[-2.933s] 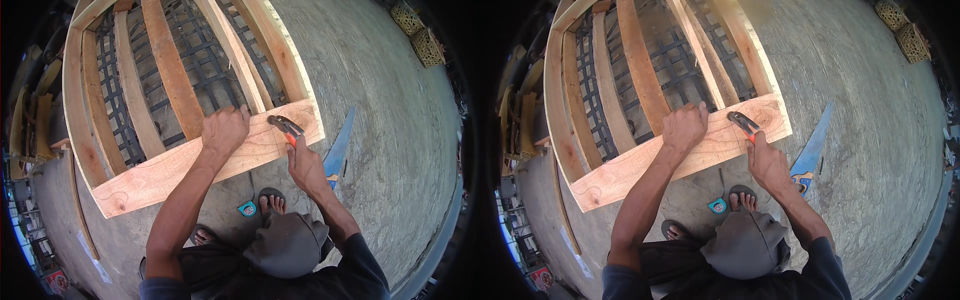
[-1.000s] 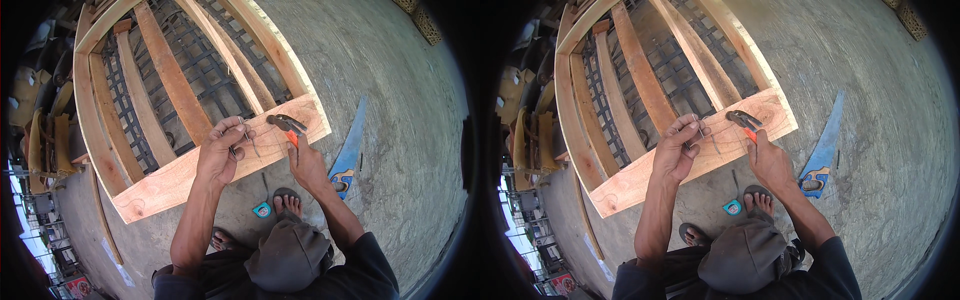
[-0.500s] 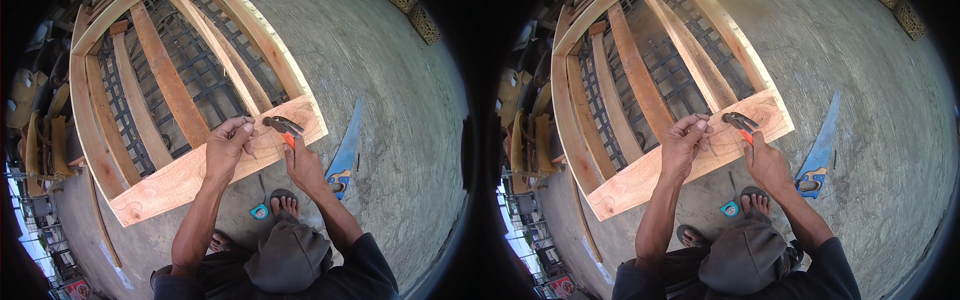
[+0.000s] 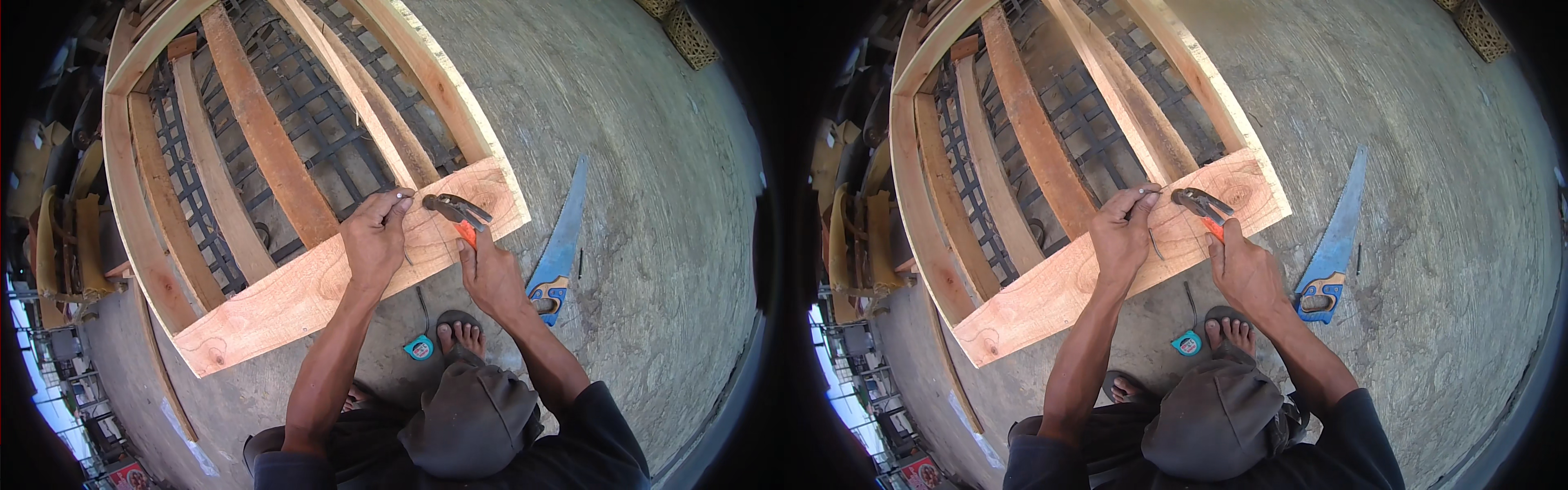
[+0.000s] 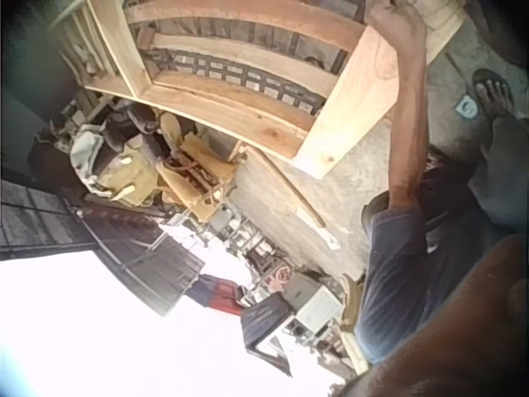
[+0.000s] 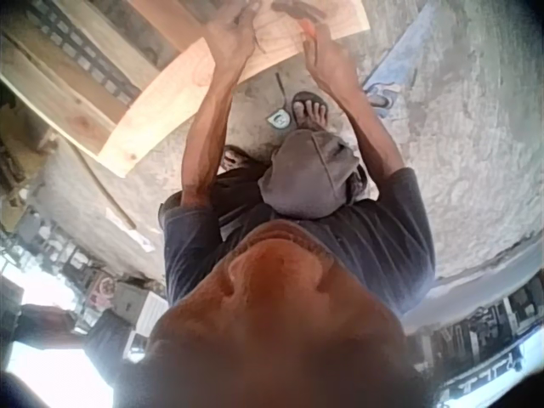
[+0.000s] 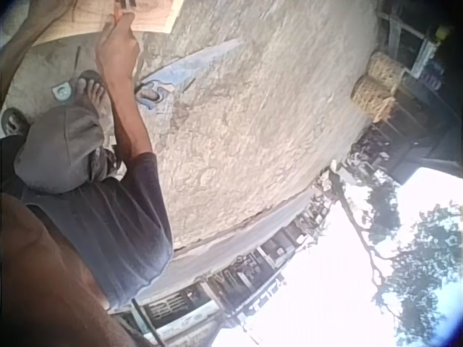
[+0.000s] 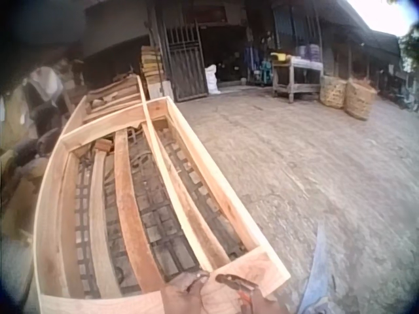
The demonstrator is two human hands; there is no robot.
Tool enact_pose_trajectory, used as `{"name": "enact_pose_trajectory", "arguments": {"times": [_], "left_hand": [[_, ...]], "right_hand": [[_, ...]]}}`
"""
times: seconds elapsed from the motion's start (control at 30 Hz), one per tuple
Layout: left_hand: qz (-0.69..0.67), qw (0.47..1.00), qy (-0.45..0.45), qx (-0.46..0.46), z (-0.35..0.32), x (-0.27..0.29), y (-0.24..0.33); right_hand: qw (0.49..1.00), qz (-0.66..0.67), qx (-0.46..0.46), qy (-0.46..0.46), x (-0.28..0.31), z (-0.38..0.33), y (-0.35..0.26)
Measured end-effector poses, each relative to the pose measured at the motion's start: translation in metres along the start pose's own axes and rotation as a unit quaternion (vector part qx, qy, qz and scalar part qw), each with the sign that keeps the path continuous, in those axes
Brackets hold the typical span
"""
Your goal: The person assembles a wooden frame by hammering nails into joints, measuring dimensions with a tape measure, marking cut lines, and sawing a plank to size. They then attach the cut plank to the frame and secure it with nails.
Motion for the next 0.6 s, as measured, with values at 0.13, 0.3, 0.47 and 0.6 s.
{"name": "enact_pose_trajectory", "arguments": {"times": [0.13, 0.3, 0.47, 0.6], "left_hand": [[0.013, 0.997, 0.011, -0.073, -0.001, -0.004, -0.002], [0.029, 0.995, 0.022, -0.098, -0.003, -0.006, 0.001], [0.037, 0.989, 0.029, -0.139, -0.003, -0.005, -0.006], [0.048, 0.986, 0.032, -0.155, -0.004, -0.007, -0.008]], "right_hand": [[1.000, -0.007, 0.002, 0.000, 0.001, 0.000, 0.000], [0.999, 0.030, -0.008, -0.005, 0.003, 0.001, 0.002], [0.990, 0.132, -0.044, -0.006, 0.036, 0.000, -0.023], [0.982, 0.140, 0.115, 0.047, 0.053, -0.015, -0.033]]}}
Point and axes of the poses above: each hand's wrist, its own z-axis towards the middle knuckle, its own x-axis out of the back of the hand, y = z × x, the point moved 2 cm from there along z, towards the middle knuckle, and after that the axes turned 11 degrees about x, right-handed, at the moved point
